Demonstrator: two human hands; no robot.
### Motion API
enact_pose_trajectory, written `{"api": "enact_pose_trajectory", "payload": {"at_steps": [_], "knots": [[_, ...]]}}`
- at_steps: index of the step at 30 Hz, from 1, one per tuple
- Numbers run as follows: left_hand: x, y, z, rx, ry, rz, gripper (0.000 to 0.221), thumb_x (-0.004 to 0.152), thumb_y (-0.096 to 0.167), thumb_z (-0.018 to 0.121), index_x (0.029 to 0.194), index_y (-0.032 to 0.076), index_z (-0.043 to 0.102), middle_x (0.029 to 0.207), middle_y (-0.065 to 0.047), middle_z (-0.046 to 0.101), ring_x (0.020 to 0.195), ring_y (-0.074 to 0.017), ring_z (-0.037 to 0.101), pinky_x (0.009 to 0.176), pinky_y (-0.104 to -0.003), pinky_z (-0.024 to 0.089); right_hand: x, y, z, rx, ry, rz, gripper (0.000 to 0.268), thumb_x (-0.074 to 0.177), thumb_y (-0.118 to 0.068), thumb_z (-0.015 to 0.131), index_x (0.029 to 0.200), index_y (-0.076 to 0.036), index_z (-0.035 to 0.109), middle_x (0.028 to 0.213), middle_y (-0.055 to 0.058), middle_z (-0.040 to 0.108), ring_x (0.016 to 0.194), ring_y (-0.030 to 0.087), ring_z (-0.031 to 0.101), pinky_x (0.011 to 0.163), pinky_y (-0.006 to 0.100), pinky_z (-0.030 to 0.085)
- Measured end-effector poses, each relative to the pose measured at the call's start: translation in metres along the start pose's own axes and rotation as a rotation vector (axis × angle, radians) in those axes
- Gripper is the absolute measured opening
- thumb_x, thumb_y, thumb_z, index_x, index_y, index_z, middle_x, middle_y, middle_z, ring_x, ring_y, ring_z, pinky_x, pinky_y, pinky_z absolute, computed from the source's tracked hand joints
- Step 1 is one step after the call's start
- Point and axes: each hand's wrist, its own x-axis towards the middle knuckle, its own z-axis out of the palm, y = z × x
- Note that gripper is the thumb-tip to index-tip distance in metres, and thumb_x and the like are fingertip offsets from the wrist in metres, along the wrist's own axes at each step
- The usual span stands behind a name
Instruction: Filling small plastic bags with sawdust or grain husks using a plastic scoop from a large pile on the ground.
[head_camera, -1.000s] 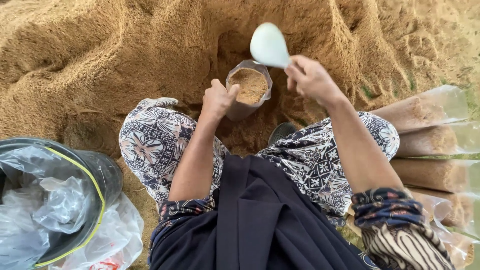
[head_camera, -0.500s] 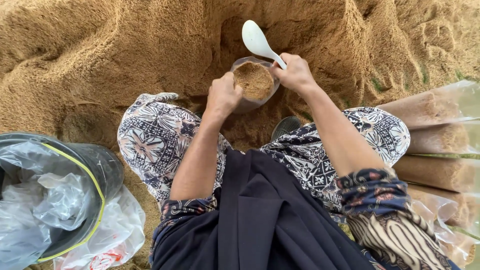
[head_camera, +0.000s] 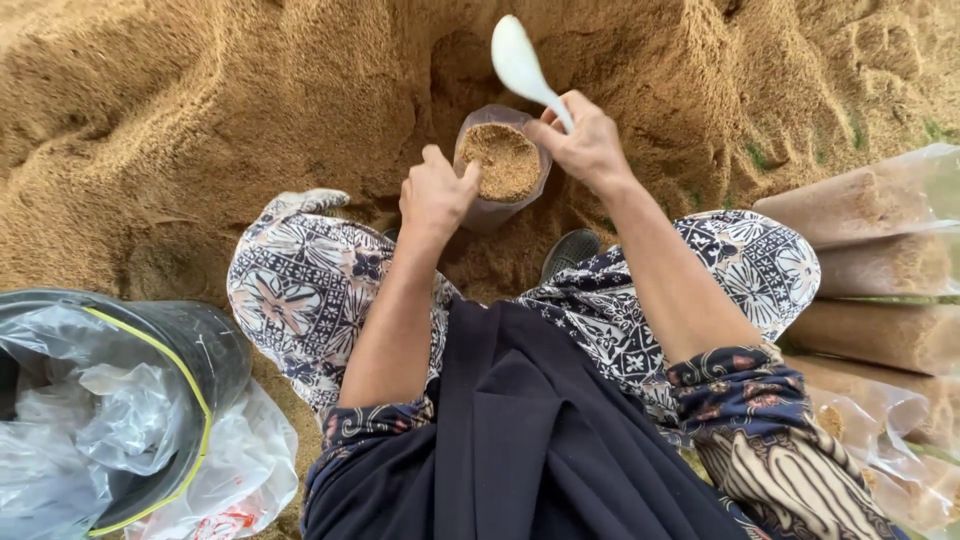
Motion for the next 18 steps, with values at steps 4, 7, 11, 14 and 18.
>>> {"api": "enact_pose_trajectory", "payload": {"at_steps": [4, 7, 11, 14, 18], "knots": [[0.006, -0.007, 0.005, -0.007, -0.004, 0.045, 0.029, 0.093, 0.029, 0.048, 0.11, 0.007, 0.056, 0.107, -0.027, 0.072, 0.105, -0.0495, 0.069, 0.09, -0.06, 0.056, 0.006, 0.018, 0.016, -0.093, -0.024, -0.052, 0.01, 0.087, -0.026, 0.073, 0.093, -0.019, 0.072, 0.077, 0.007, 0.071, 0.079, 0.026, 0.07, 0.072, 0.04, 0.055], [-0.001, 0.001, -0.003, -0.024, 0.033, 0.207, 0.021, 0.097, 0.021, 0.049, 0.11, 0.006, 0.056, 0.112, -0.026, 0.068, 0.106, -0.0503, 0.068, 0.091, -0.061, 0.056, -0.01, 0.025, 0.015, -0.1, 0.004, -0.012, 0.01, 0.086, -0.027, 0.073, 0.094, -0.021, 0.073, 0.079, 0.006, 0.07, 0.081, 0.023, 0.069, 0.073, 0.039, 0.054], [0.007, 0.007, -0.001, -0.08, 0.236, 0.351, 0.011, 0.099, 0.015, 0.051, 0.097, 0.004, 0.053, 0.098, -0.027, 0.066, 0.095, -0.0512, 0.068, 0.08, -0.06, 0.057, -0.036, 0.023, 0.013, 0.027, 0.063, 0.049, 0.014, 0.093, -0.029, 0.071, 0.097, -0.016, 0.073, 0.074, 0.01, 0.068, 0.074, 0.022, 0.065, 0.07, 0.039, 0.051], [0.004, 0.011, -0.002, -0.08, 0.175, 0.249, 0.023, 0.098, 0.03, 0.051, 0.1, 0.007, 0.05, 0.102, -0.026, 0.066, 0.098, -0.0504, 0.068, 0.085, -0.061, 0.055, -0.041, 0.005, -0.002, 0.027, 0.092, -0.025, 0.015, 0.097, -0.032, 0.069, 0.102, -0.019, 0.074, 0.074, 0.008, 0.068, 0.073, 0.02, 0.064, 0.07, 0.039, 0.052], [0.001, 0.008, 0.004, -0.012, -0.012, 0.039, 0.045, 0.09, 0.048, 0.052, 0.113, 0.009, 0.049, 0.112, -0.024, 0.069, 0.106, -0.0473, 0.069, 0.091, -0.06, 0.056, -0.058, -0.023, -0.036, -0.073, 0.088, -0.269, 0.022, 0.11, -0.024, 0.053, 0.117, -0.018, 0.073, 0.073, 0.006, 0.068, 0.073, 0.022, 0.065, 0.073, 0.04, 0.053]]}}
